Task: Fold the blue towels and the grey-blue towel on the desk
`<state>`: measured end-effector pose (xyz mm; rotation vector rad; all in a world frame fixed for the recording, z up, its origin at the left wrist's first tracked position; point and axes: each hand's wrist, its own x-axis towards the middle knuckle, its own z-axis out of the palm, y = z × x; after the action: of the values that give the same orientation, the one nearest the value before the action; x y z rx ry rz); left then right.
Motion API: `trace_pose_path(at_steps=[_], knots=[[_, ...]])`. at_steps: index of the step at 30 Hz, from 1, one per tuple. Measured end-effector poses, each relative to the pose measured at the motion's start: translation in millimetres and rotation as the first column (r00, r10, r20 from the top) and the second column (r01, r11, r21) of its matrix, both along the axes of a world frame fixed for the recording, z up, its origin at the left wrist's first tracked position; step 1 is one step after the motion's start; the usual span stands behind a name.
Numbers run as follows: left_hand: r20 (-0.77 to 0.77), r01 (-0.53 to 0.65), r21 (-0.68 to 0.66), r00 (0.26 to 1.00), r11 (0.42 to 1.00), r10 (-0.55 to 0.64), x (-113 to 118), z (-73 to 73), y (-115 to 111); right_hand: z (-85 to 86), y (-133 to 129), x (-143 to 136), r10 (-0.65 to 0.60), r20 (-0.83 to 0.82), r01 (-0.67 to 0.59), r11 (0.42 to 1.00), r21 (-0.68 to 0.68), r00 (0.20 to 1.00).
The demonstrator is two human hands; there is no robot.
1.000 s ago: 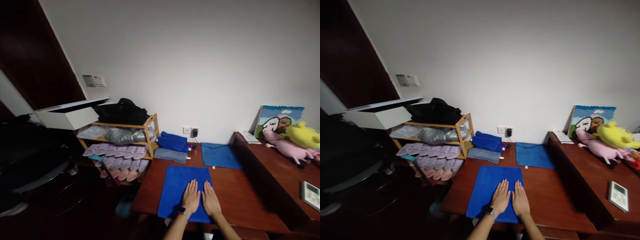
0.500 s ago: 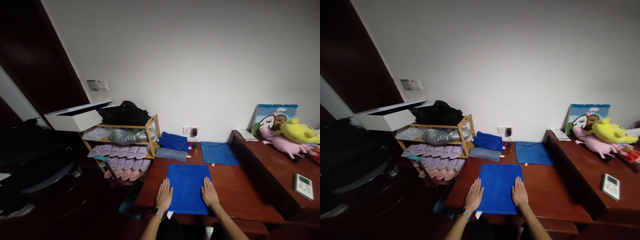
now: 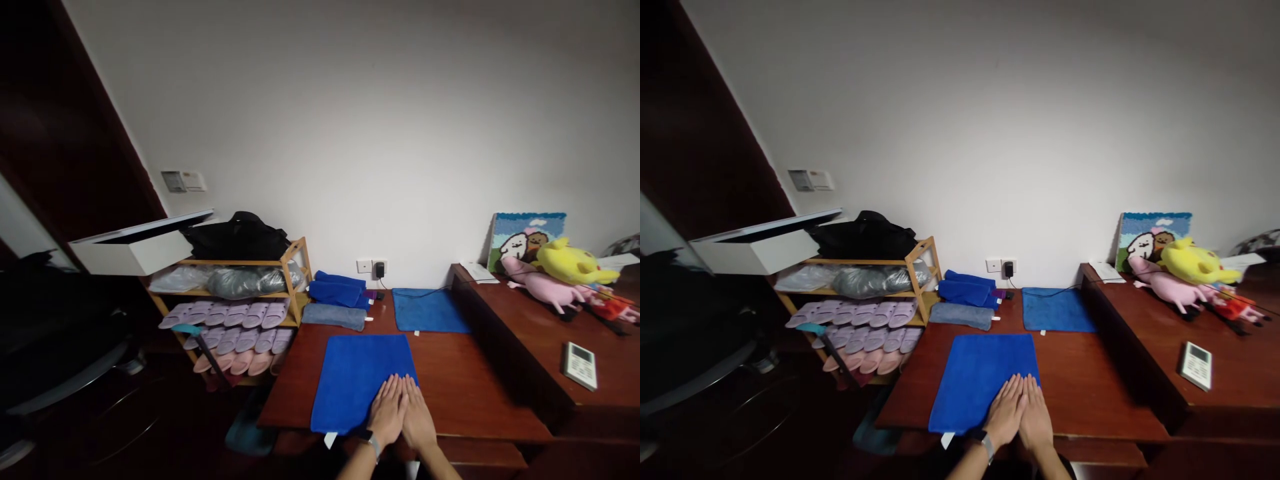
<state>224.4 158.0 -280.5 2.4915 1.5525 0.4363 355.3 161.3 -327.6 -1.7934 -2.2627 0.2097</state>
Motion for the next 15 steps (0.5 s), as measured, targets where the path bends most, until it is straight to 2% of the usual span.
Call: trace_pose_path(at_steps=[1, 3, 5, 7, 11, 13, 15], knots=[[-0.003, 0.006, -0.017, 1.0, 1.0, -0.006, 1.2, -2.9, -1.0, -1.6, 0.5, 0.1, 0.007, -0.006, -0.007, 1.0, 0.01, 1.0], [-0.023, -0.002, -0.017, 1.0, 1.0, 0.001, -14.3, -7.0, -2.1, -3.5, 1.2, -0.3, -0.006, -0.032, 0.007, 1.0, 0.021, 0.999], [-0.056, -0.048, -0.008, 0.997, 0.999, 0.047, -48.5, -8.9, -3.0, -3.0, 1.3, -1.1, -0.041, -0.062, 0.042, 0.999, 0.015, 0.997], [-0.095, -0.154, -0.012, 0.984, 0.988, 0.152, -92.9, -9.8, -4.1, -1.3, 0.9, -1.8, -0.063, -0.076, 0.064, 0.998, 0.013, 0.995], [-0.139, -0.375, 0.006, 0.918, 0.927, 0.372, -173.1, -15.6, -7.7, -2.5, -0.6, -2.0, -0.066, -0.061, 0.067, 0.998, 0.016, 0.996], [-0.137, -0.412, 0.028, 0.901, 0.911, 0.412, -194.7, -21.7, -9.2, -4.1, 0.7, -2.4, -0.07, -0.043, 0.07, 0.998, 0.0, 0.997], [-0.132, -0.419, 0.045, 0.897, 0.907, 0.422, -202.8, -28.2, -9.9, -2.1, 6.6, -3.7, -0.079, -0.031, 0.079, 0.997, -0.009, 0.996]])
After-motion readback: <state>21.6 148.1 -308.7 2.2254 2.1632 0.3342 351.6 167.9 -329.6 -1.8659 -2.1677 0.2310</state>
